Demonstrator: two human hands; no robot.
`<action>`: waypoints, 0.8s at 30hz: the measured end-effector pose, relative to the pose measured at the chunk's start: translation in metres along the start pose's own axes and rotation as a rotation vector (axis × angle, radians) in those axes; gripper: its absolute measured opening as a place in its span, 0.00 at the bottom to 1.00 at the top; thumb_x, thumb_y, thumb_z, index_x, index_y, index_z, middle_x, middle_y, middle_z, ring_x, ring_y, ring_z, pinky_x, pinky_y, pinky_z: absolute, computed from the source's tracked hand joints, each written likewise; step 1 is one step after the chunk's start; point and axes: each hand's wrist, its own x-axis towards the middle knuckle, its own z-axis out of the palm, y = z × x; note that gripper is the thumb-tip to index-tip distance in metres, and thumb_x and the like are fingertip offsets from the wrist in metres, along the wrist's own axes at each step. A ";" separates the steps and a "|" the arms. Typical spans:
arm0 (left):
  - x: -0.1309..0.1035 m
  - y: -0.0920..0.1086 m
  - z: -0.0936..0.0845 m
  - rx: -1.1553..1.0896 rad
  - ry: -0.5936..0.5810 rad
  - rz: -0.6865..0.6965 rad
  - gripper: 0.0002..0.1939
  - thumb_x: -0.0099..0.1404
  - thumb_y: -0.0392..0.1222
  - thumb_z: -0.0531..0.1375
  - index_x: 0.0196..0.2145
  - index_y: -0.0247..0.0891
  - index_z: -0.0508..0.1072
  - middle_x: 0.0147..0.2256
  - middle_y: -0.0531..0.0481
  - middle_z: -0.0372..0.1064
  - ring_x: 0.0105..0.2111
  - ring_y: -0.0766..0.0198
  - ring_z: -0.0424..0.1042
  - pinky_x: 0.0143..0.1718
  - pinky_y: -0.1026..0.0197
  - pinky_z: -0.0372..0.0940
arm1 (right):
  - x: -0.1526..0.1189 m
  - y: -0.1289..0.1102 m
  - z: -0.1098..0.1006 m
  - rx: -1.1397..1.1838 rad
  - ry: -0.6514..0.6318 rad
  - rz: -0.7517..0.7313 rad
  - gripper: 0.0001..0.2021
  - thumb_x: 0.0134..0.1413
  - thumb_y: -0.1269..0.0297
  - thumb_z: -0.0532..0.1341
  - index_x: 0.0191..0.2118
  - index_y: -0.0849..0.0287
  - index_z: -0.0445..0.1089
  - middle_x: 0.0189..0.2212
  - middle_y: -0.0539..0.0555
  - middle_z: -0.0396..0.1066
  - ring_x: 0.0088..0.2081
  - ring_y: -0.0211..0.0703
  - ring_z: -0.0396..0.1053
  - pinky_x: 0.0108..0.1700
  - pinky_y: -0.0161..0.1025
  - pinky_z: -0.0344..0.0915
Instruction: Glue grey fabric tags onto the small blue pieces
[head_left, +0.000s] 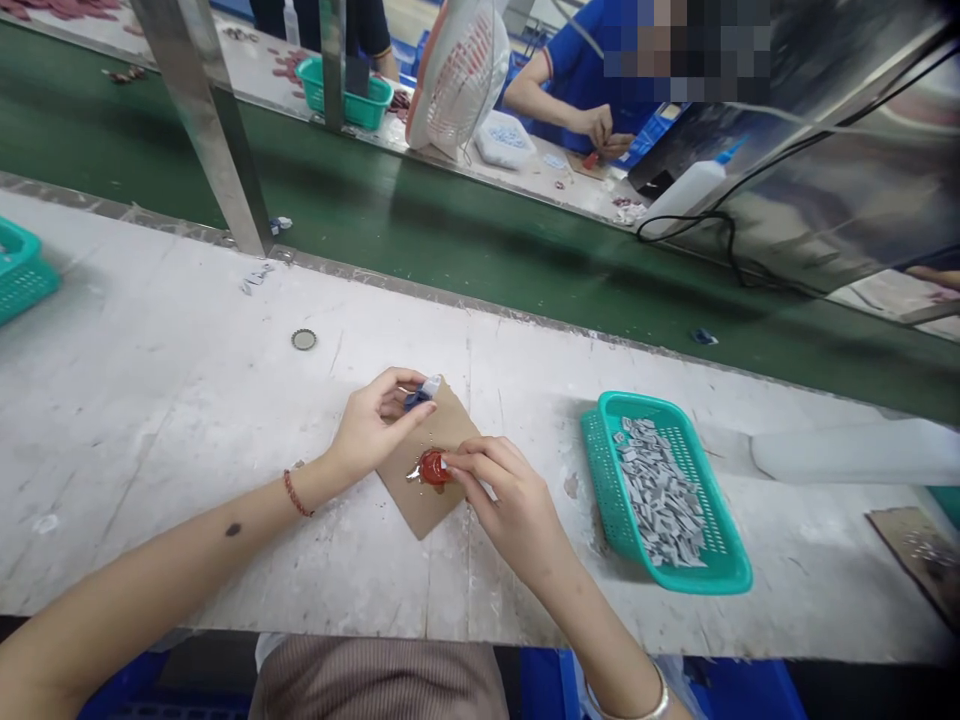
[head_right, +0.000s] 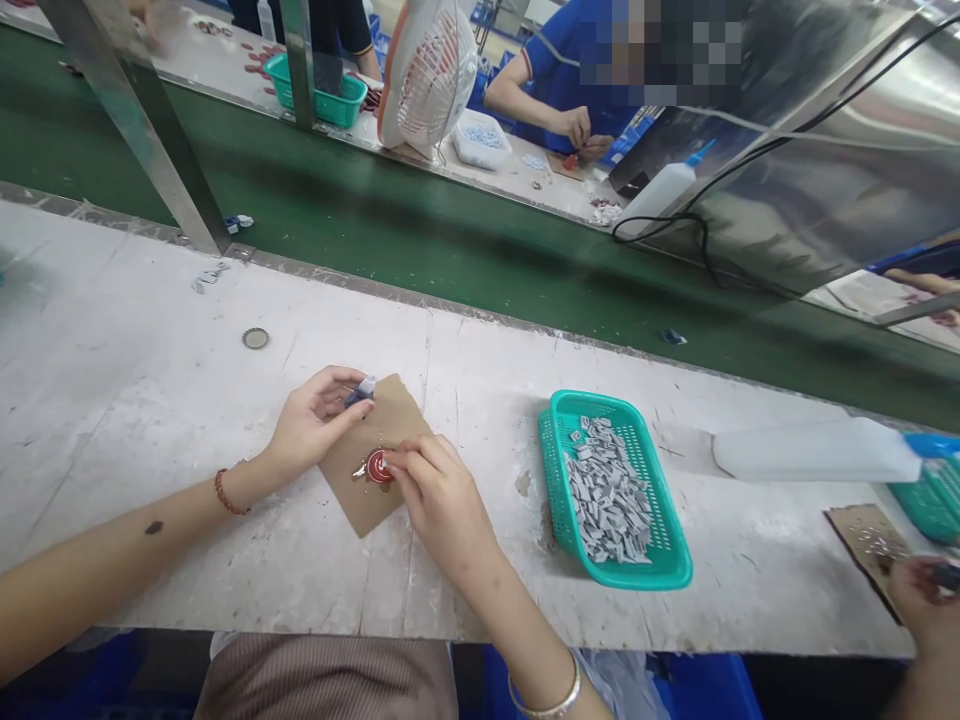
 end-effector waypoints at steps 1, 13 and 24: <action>0.000 0.000 0.000 -0.001 0.001 -0.005 0.12 0.59 0.42 0.65 0.41 0.40 0.71 0.37 0.48 0.74 0.36 0.62 0.75 0.36 0.62 0.70 | 0.000 0.000 0.000 0.000 0.001 0.000 0.09 0.64 0.73 0.57 0.41 0.55 0.73 0.37 0.56 0.73 0.40 0.46 0.70 0.41 0.44 0.70; 0.003 -0.003 0.000 -0.138 -0.012 -0.084 0.14 0.57 0.43 0.66 0.39 0.41 0.68 0.38 0.51 0.72 0.35 0.63 0.75 0.38 0.61 0.70 | -0.002 0.001 0.001 0.002 -0.018 0.003 0.09 0.64 0.72 0.56 0.41 0.54 0.73 0.37 0.56 0.73 0.39 0.46 0.70 0.41 0.45 0.70; 0.001 0.003 0.000 -0.089 -0.097 -0.066 0.08 0.60 0.39 0.62 0.37 0.40 0.68 0.36 0.48 0.74 0.40 0.59 0.77 0.43 0.56 0.71 | -0.003 0.000 -0.001 0.005 -0.015 0.011 0.08 0.64 0.73 0.56 0.41 0.55 0.72 0.37 0.56 0.72 0.41 0.46 0.70 0.42 0.45 0.70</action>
